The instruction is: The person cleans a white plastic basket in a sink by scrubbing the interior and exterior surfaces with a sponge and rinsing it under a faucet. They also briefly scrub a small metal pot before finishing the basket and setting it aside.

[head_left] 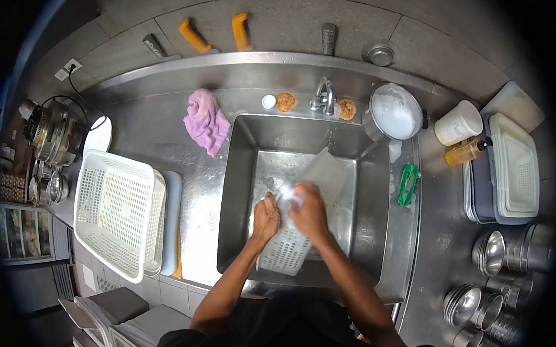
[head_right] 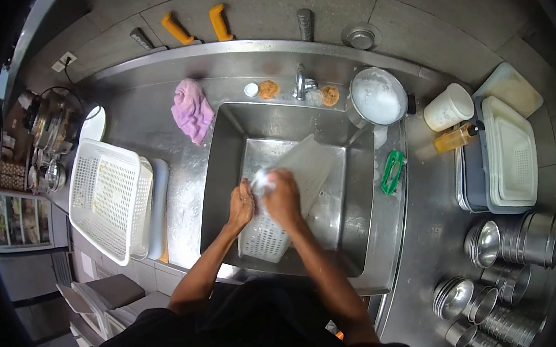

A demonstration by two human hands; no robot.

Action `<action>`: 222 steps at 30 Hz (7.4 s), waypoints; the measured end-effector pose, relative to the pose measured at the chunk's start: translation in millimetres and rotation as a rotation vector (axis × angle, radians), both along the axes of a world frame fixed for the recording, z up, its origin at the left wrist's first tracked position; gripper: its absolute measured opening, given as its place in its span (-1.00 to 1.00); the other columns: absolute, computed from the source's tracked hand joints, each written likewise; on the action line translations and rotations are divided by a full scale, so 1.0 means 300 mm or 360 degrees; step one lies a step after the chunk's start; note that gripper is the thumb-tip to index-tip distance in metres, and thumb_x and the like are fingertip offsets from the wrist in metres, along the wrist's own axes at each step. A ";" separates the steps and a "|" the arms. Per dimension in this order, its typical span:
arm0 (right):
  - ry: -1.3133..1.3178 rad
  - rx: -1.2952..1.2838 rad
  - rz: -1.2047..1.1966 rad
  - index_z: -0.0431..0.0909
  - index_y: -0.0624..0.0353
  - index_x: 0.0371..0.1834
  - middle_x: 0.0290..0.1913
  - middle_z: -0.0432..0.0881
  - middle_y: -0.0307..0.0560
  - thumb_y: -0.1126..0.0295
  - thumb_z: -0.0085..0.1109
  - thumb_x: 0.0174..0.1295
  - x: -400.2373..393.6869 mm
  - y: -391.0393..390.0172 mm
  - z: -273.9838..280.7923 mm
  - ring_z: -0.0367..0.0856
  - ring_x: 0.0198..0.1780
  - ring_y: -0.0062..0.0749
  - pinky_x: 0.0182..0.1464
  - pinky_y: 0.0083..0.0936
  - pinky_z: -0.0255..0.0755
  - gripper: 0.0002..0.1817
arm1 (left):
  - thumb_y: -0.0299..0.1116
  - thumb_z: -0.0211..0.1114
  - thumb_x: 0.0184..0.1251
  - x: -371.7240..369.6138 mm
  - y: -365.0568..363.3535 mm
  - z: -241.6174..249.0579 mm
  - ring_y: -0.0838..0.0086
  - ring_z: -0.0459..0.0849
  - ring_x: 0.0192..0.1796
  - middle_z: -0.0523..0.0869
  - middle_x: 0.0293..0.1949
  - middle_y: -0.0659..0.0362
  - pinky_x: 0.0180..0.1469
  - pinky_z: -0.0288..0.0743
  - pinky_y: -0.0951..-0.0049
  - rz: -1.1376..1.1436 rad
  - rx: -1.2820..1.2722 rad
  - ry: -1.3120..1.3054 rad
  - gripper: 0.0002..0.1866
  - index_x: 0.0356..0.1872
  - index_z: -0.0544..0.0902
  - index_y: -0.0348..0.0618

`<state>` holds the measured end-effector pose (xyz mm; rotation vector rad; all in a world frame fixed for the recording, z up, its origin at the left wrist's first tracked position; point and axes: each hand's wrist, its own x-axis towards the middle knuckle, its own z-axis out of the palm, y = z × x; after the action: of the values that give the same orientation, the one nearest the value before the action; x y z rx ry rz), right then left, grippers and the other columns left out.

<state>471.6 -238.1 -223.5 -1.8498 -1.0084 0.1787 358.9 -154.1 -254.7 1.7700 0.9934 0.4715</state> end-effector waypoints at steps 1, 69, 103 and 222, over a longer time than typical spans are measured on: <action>-0.0055 -0.0141 0.0134 0.56 0.25 -0.22 -0.04 0.59 0.04 0.60 0.26 0.00 -0.043 -0.015 0.097 0.55 0.03 0.03 0.09 -0.18 0.42 -0.77 | -0.02 -0.24 0.61 -0.001 0.007 -0.030 0.30 0.41 -0.63 0.41 -0.73 0.05 -0.48 0.29 0.16 0.0033 0.0129 -0.0157 -0.36 -0.62 0.42 -0.29; -0.0503 -0.1588 -0.0357 0.43 0.14 0.28 0.29 0.48 0.20 0.19 0.05 0.30 1.286 0.057 -0.125 0.47 0.29 0.14 0.32 -0.10 0.36 -0.50 | 0.00 0.26 0.36 -0.011 0.195 0.183 -0.10 0.72 -0.21 0.74 -0.37 -0.14 -0.13 0.58 0.07 -0.0270 0.0258 0.0794 -0.63 -0.29 0.76 -0.12; 0.0051 -0.0414 -0.0265 0.71 0.00 -0.07 -0.01 0.66 0.04 0.50 0.21 0.12 0.396 0.033 -0.418 0.56 0.08 0.03 0.18 -0.10 0.43 -0.71 | -0.07 0.02 0.56 -0.008 0.142 0.149 -0.23 0.62 -0.48 0.55 -0.61 -0.32 -0.37 0.49 -0.07 -0.0220 0.0501 0.0429 -0.35 -0.67 0.58 -0.43; -0.0378 -0.0425 0.0028 0.71 0.03 -0.15 0.07 0.51 -0.01 0.41 0.40 -0.10 -0.032 -0.066 -0.359 0.39 0.21 0.03 0.28 0.00 0.20 -0.65 | -0.12 -0.03 0.53 0.010 0.068 -0.513 -0.17 0.64 0.03 0.65 -0.04 -0.32 0.20 0.45 0.09 -0.0698 0.0068 0.0310 -0.46 0.46 0.27 -0.03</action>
<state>462.1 -257.9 -331.1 -2.1423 -1.2114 0.1097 362.0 -133.6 -408.7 2.0302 0.6963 0.0443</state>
